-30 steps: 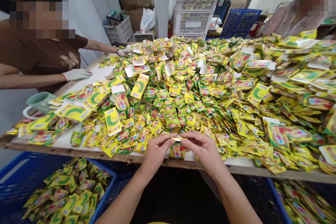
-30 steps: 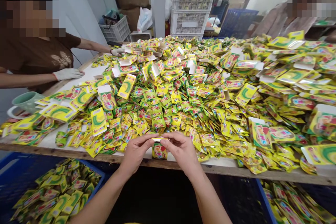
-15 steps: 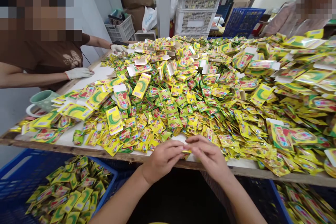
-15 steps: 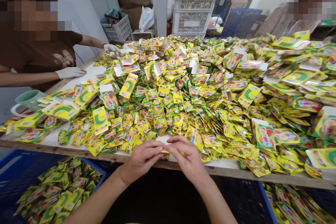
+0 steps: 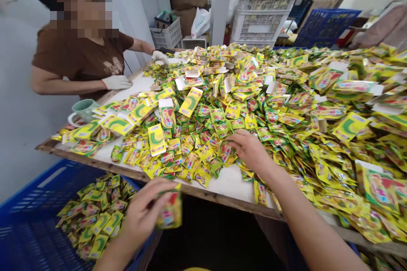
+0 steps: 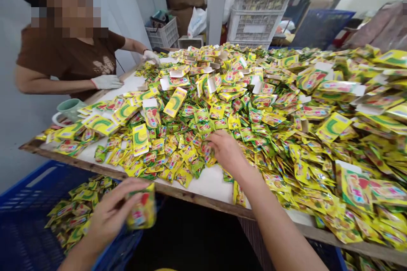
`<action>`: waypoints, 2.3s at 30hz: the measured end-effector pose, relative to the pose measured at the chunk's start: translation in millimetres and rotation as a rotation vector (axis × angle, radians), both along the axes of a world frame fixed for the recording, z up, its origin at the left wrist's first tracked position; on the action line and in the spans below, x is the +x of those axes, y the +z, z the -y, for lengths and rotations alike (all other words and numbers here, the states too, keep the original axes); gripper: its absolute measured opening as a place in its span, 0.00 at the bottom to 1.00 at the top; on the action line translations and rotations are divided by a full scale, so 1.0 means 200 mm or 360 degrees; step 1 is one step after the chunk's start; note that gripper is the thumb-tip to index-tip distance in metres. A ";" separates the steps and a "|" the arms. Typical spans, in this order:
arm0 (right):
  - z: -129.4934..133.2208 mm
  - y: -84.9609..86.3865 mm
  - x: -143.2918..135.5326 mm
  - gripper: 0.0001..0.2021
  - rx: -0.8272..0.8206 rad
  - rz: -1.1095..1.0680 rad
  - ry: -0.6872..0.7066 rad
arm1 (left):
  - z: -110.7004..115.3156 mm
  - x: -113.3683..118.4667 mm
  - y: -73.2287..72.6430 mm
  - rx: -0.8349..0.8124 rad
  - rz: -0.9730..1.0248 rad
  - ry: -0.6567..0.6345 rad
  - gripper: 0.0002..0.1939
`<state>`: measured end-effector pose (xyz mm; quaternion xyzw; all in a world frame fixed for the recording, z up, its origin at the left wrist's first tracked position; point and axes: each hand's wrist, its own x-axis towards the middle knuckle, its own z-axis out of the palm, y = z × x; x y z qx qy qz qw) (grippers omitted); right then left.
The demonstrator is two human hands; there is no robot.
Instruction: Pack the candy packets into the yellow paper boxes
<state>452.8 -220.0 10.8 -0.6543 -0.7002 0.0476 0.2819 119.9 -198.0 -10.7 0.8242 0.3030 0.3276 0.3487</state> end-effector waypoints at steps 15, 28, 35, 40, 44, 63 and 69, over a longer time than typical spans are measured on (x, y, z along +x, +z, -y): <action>-0.16 -0.01 -0.25 0.03 -0.0413 0.0546 0.0302 | -0.84 0.02 0.02 0.0897 -0.0987 -0.0131 0.32; 0.49 -0.10 -0.35 0.06 -0.0327 0.0096 0.0088 | -0.22 0.54 0.03 -0.0885 0.0300 -0.0168 0.19; 0.51 -0.17 -0.11 0.08 0.0071 -0.1020 -0.0608 | -0.06 0.70 -0.11 -0.0857 0.0291 -0.0126 0.16; 0.56 -0.12 -0.01 0.16 0.0214 -0.2149 -0.0699 | 0.03 0.78 -0.10 -0.0904 0.0175 -0.0296 0.12; 0.53 -0.03 -0.07 0.15 0.0336 -0.2090 -0.0595 | 0.07 0.83 -0.09 -0.0963 0.0187 -0.0394 0.13; 0.45 0.15 -0.28 0.12 -0.0030 -0.0095 -0.0487 | 0.13 0.78 -0.09 -0.1191 0.0404 -0.0466 0.11; 0.41 0.22 -0.28 0.14 -0.0262 -0.0035 -0.0121 | 0.13 0.75 -0.09 -0.1189 0.0503 -0.0550 0.13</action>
